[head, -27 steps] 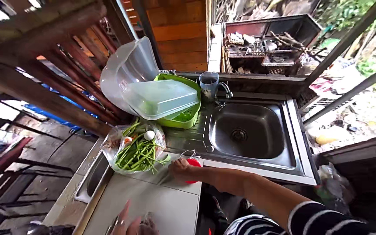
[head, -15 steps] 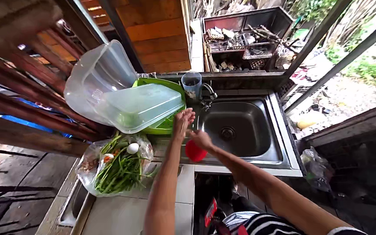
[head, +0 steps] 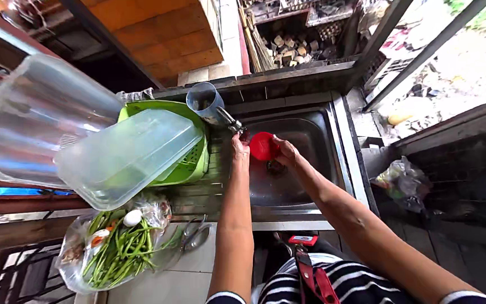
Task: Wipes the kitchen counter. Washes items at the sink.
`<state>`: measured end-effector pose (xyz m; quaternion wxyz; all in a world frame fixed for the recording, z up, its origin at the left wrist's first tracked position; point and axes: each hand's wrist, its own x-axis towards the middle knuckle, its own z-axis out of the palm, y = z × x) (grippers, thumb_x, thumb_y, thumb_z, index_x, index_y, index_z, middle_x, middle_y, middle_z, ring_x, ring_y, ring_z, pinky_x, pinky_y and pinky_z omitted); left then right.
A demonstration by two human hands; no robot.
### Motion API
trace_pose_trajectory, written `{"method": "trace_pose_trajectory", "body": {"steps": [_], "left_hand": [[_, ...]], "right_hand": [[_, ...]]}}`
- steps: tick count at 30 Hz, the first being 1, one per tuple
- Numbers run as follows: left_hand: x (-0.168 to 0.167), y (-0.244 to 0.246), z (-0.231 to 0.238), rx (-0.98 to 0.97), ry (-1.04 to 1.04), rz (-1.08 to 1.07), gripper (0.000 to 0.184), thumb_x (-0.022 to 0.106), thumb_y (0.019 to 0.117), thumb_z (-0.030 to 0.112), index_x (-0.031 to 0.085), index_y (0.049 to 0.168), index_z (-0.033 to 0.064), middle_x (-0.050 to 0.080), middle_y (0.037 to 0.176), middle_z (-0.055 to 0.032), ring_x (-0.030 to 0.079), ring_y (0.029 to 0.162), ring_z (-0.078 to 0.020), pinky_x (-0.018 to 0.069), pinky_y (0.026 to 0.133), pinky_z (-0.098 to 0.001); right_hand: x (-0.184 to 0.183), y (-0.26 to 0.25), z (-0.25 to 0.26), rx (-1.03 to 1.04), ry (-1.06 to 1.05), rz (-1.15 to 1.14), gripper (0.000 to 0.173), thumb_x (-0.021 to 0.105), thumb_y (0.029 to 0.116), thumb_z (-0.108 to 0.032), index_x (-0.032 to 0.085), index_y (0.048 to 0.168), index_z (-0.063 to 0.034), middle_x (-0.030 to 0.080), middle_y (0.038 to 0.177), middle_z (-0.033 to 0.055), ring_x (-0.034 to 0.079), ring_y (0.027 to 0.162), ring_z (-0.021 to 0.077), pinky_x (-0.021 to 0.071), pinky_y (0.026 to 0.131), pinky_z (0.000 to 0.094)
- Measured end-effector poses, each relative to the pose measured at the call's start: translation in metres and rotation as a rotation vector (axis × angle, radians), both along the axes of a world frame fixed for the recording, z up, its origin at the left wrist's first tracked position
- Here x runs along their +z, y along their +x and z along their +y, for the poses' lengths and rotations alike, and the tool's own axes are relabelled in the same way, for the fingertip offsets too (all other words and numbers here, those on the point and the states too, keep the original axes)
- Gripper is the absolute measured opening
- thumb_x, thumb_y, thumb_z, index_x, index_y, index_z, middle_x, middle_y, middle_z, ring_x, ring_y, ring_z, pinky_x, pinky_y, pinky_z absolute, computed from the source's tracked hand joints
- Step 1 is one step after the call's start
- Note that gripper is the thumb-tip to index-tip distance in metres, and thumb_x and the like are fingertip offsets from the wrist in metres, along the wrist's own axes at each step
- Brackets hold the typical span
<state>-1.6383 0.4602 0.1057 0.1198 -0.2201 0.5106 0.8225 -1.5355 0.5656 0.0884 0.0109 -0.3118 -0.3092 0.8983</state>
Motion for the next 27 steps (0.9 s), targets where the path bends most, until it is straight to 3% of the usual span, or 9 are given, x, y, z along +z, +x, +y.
{"method": "trace_pose_trajectory", "body": {"steps": [3, 5, 7, 9, 14, 20, 23, 25, 27], "left_hand": [[0.012, 0.023, -0.005, -0.096, -0.438, 0.084, 0.042, 0.036, 0.1128, 0.029, 0.052, 0.135, -0.0027, 0.059, 0.125, -0.0167, 0.057, 0.109, -0.021, 0.0483, 0.096, -0.0363], [0.014, 0.061, -0.004, -0.339, -1.015, 0.392, 0.053, 0.037, 0.112, 0.03, 0.036, 0.154, -0.0035, 0.04, 0.158, -0.0226, 0.039, 0.147, -0.0313, 0.0326, 0.121, -0.0453], [0.004, 0.085, -0.004, -0.548, -1.495, 0.692, 0.063, 0.04, 0.1093, 0.036, 0.03, 0.159, -0.0005, 0.024, 0.167, -0.0231, 0.018, 0.156, -0.0416, 0.0127, 0.125, -0.06], [0.003, 0.073, -0.015, -0.657, -1.687, 0.824, 0.062, 0.037, 0.1094, 0.044, 0.032, 0.161, 0.0096, 0.027, 0.168, -0.0126, 0.017, 0.157, -0.0392, 0.0057, 0.122, -0.0671], [0.038, 0.037, -0.019, -0.607, -1.808, 0.824, 0.059, 0.03, 0.1112, 0.037, 0.025, 0.164, 0.0115, 0.022, 0.171, -0.008, 0.016, 0.158, -0.0319, 0.0012, 0.123, -0.0646], [0.032, 0.071, -0.066, -0.827, -1.742, 1.314, 0.044, 0.046, 0.1047, 0.015, 0.057, 0.145, 0.0026, 0.054, 0.152, -0.0105, 0.043, 0.147, -0.0317, 0.0287, 0.122, -0.0567], [0.043, 0.049, -0.07, -0.818, -1.795, 1.321, 0.054, 0.05, 0.1053, 0.027, 0.046, 0.153, 0.001, 0.046, 0.158, -0.0155, 0.039, 0.149, -0.0341, 0.0199, 0.123, -0.0596], [0.052, 0.042, -0.05, -0.848, -1.756, 1.171, 0.069, 0.055, 0.1023, 0.032, 0.032, 0.159, 0.0011, 0.031, 0.166, -0.0184, 0.023, 0.156, -0.0348, 0.0083, 0.127, -0.0579], [0.059, 0.044, -0.045, -0.925, -1.714, 1.185, 0.064, 0.059, 0.0981, 0.024, 0.042, 0.155, -0.0002, 0.04, 0.161, -0.0182, 0.033, 0.152, -0.0331, 0.0232, 0.125, -0.0526]], "right_hand": [[-0.001, -0.003, -0.01, -0.011, -0.048, 0.065, 0.038, 0.038, 0.1109, -0.025, 0.047, 0.14, -0.0031, 0.063, 0.123, 0.0144, 0.064, 0.108, 0.0228, 0.055, 0.094, 0.0422], [0.002, -0.006, -0.018, 0.01, -0.042, 0.109, 0.038, 0.037, 0.111, -0.025, 0.048, 0.14, -0.0039, 0.065, 0.121, 0.0131, 0.066, 0.105, 0.0205, 0.0558, 0.092, 0.0397], [0.012, -0.011, -0.025, 0.054, -0.012, 0.089, 0.038, 0.039, 0.1111, -0.028, 0.053, 0.138, -0.0059, 0.068, 0.113, 0.0092, 0.067, 0.098, 0.0156, 0.0562, 0.087, 0.0349], [0.013, -0.017, -0.029, 0.052, -0.053, 0.086, 0.03, 0.04, 0.1107, -0.025, 0.055, 0.129, -0.0066, 0.066, 0.097, 0.0047, 0.065, 0.083, 0.0116, 0.0563, 0.076, 0.0306], [0.021, -0.036, -0.042, 0.037, -0.192, 0.232, 0.024, 0.04, 0.11, -0.019, 0.054, 0.124, -0.0063, 0.067, 0.096, 0.0042, 0.067, 0.083, 0.0116, 0.057, 0.078, 0.03], [0.011, -0.046, -0.026, 0.048, -0.128, 0.29, 0.031, 0.04, 0.1104, -0.026, 0.054, 0.131, -0.007, 0.068, 0.103, 0.0065, 0.068, 0.089, 0.0151, 0.0582, 0.081, 0.0341], [0.011, -0.046, -0.032, 0.119, -0.025, 0.369, 0.029, 0.037, 0.1104, -0.02, 0.057, 0.124, -0.0047, 0.069, 0.099, 0.0051, 0.068, 0.086, 0.0122, 0.0579, 0.08, 0.0312], [0.017, -0.042, -0.031, 0.173, 0.083, 0.364, 0.032, 0.039, 0.1101, -0.019, 0.06, 0.129, -0.0026, 0.07, 0.106, 0.007, 0.067, 0.091, 0.0125, 0.0564, 0.084, 0.0324], [0.03, -0.042, -0.026, 0.147, 0.103, 0.308, 0.034, 0.04, 0.1094, -0.019, 0.061, 0.129, -0.0021, 0.072, 0.104, 0.008, 0.069, 0.09, 0.0144, 0.0575, 0.083, 0.035]]}}
